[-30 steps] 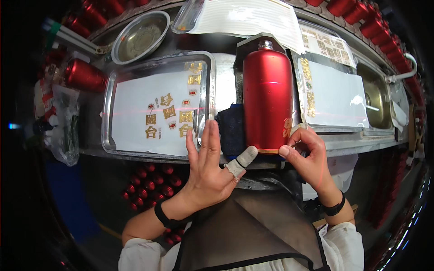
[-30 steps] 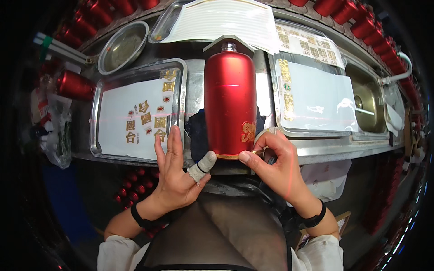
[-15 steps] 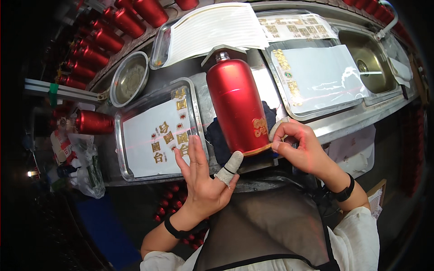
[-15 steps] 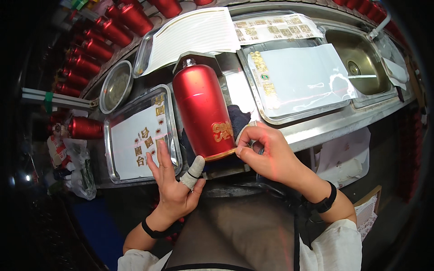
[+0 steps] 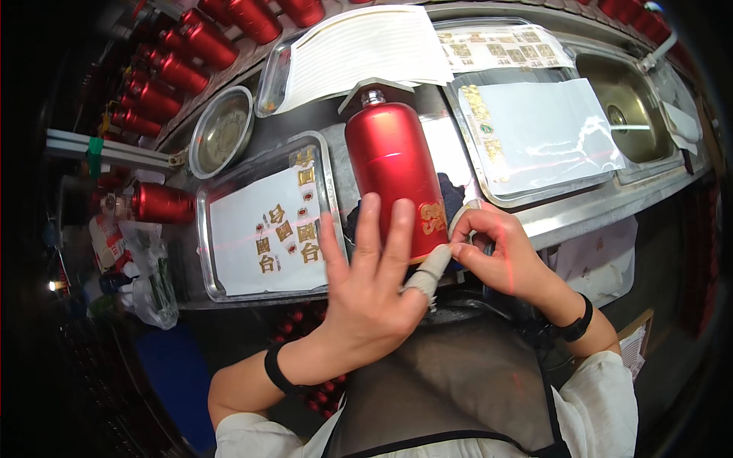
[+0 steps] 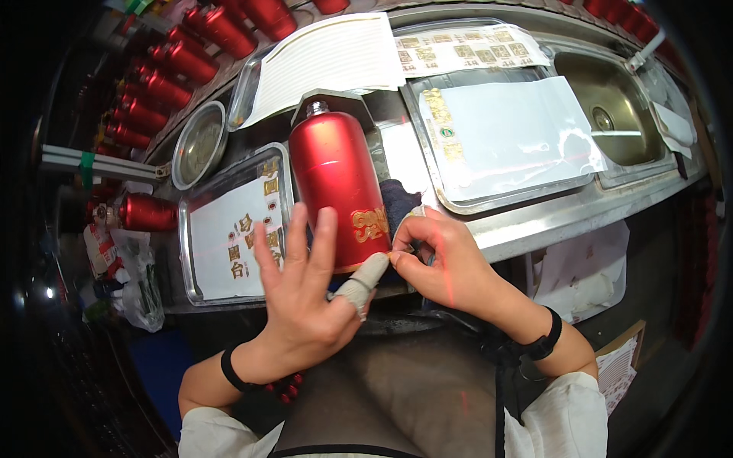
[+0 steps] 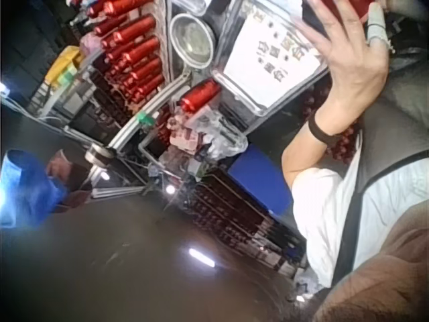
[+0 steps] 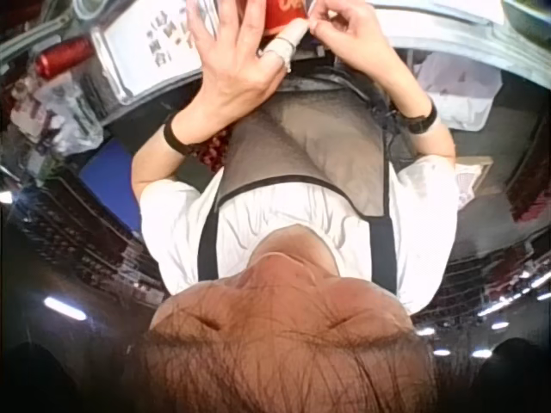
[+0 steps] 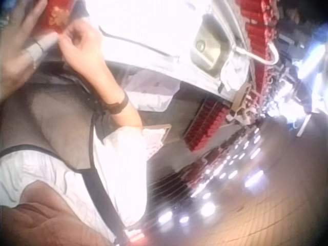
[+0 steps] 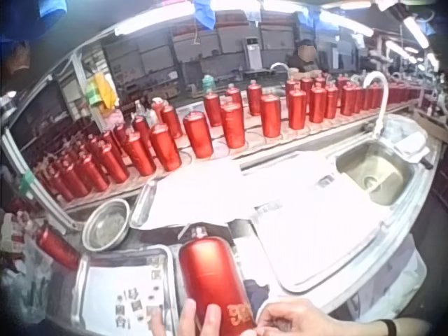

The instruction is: Applying branding labels and decorative stickers to red liquor bottles on a production line.

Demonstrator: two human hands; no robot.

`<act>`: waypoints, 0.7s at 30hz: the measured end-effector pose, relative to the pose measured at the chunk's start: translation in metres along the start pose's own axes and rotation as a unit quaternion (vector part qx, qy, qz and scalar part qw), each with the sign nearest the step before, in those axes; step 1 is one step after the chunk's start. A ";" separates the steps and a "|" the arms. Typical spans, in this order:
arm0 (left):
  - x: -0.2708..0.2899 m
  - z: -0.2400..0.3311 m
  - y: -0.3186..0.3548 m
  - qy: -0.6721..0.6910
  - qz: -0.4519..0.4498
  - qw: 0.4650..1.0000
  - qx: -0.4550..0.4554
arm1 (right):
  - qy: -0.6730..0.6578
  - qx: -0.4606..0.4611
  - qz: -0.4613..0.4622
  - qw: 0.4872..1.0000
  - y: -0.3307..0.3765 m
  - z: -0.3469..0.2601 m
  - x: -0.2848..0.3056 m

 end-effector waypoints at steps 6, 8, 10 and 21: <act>-0.027 -0.013 -0.009 0.056 0.086 0.994 0.046 | 0.032 0.030 0.023 0.999 0.003 -0.006 0.003; -0.032 -0.021 0.002 0.118 0.090 0.985 0.085 | -0.007 0.009 -0.016 1.000 0.003 -0.008 0.003; -0.038 -0.028 0.016 0.165 0.088 0.975 0.120 | 0.000 0.002 -0.024 1.000 0.005 -0.011 0.005; -0.042 -0.018 0.067 0.128 0.052 0.986 0.088 | -0.020 -0.009 -0.014 1.000 0.005 -0.018 0.010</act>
Point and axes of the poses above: each hand's wrist, its own y-axis away from the middle knuckle, its own x-axis out of the back of the hand, z = x × y, the point moved 4 cm from there along -y, towards the middle knuckle, and after that the axes turned 6 degrees about -y, right-handed, at the moved point
